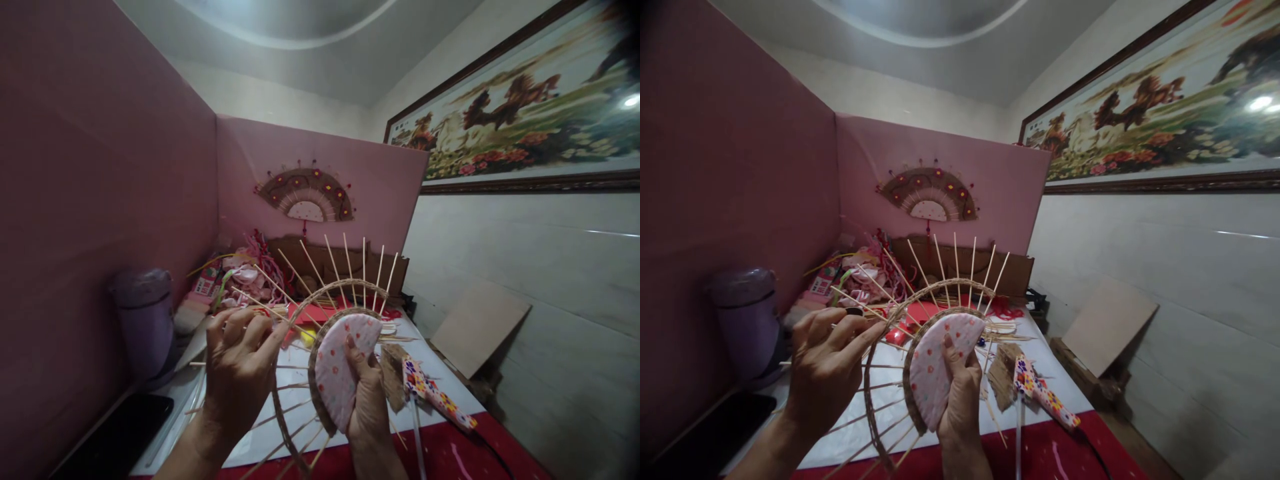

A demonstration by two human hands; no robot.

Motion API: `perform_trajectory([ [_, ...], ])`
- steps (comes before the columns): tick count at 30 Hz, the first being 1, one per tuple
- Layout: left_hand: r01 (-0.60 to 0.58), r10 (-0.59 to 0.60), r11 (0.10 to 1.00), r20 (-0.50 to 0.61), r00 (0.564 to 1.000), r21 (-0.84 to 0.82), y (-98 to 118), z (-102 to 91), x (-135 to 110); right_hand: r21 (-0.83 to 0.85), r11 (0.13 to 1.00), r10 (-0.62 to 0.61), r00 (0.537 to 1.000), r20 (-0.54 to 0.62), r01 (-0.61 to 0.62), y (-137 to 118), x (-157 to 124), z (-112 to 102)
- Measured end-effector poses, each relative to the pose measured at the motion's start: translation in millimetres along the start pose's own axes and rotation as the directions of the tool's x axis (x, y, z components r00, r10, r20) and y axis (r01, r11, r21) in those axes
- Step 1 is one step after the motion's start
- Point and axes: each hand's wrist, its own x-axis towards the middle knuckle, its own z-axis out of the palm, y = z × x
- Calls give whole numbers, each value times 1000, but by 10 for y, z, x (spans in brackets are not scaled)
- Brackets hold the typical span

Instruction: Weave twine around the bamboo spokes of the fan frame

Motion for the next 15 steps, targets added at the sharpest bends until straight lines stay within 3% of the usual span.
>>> perform_trajectory([
  [4, -19, 18, 1000, 58, 998, 8, -1, -26, 13, 58, 996, 60, 998, 11, -61, 1, 19, -9],
  [8, -73, 78, 997, 191, 978, -35, -73, -50, 86, 78, 992, 96, 995, 24, -97, 24, 52, -31],
  [13, -184, 215, 976, 421, 881, -113, -237, -70, 248, 68, 990, 120, 992, 26, -122, 9, 53, -19],
  [15, -214, 260, 965, 440, 860, -152, -286, -90, 303, 62, 991, 117, 993, 14, -118, -13, 42, -2],
])
